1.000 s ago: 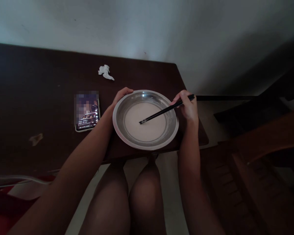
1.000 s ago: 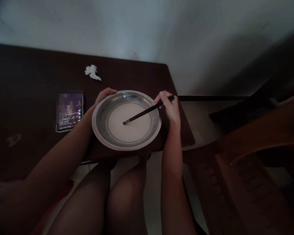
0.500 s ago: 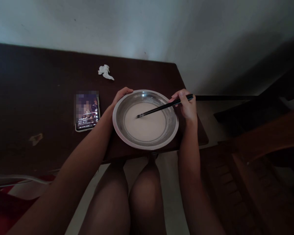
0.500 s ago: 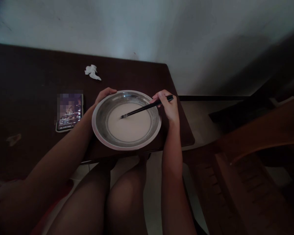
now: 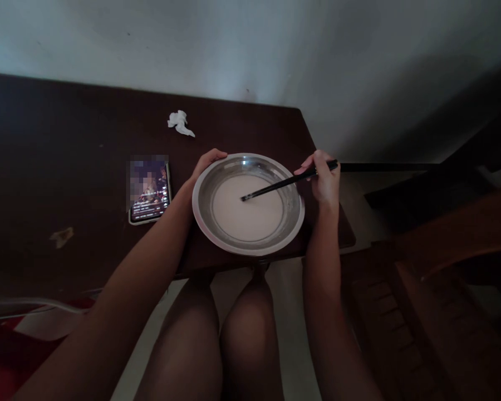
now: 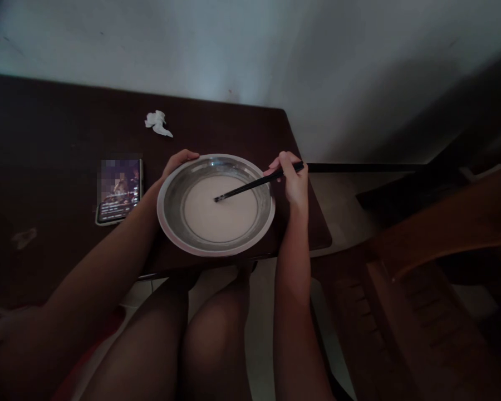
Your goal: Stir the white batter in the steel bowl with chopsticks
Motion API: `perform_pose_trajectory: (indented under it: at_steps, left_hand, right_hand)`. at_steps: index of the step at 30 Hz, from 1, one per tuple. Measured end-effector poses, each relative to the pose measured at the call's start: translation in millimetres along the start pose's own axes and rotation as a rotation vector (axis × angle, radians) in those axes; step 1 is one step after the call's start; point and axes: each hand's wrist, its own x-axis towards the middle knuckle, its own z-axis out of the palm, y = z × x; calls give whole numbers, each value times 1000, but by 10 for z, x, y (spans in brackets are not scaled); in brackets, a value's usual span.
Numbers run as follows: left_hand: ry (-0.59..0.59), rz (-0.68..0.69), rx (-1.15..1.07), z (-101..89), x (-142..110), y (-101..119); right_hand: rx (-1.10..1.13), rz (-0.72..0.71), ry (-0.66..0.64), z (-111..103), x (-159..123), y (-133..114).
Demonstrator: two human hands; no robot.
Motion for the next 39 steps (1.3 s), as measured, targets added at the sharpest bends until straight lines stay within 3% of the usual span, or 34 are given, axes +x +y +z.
perform_pose_trajectory:
  at_steps: [4, 10, 16, 21, 26, 32, 37, 39]
  left_hand:
    - [-30, 17, 5, -49, 20, -28]
    - [-60, 4, 47, -84, 31, -53]
    - [-43, 2, 35, -85, 40, -47]
    - [-56, 10, 25, -70, 27, -41]
    - [-57, 34, 34, -93, 72, -60]
    - [-61, 41, 52, -113, 77, -74]
    - [-56, 17, 21, -86, 40, -51]
    - [-68, 9, 4, -65, 14, -45]
  right_hand:
    - [-8, 44, -146, -8, -6, 6]
    - [-31, -7, 12, -19, 2, 0]
    - [-3, 12, -120, -3, -7, 2]
    - [-14, 11, 29, -9, -2, -11]
    - [-38, 50, -122, 0, -14, -14]
    - [-24, 8, 40, -12, 8, -11]
    - [-28, 48, -108, 2, -5, 0]
    - [-28, 33, -107, 8, -4, 3]
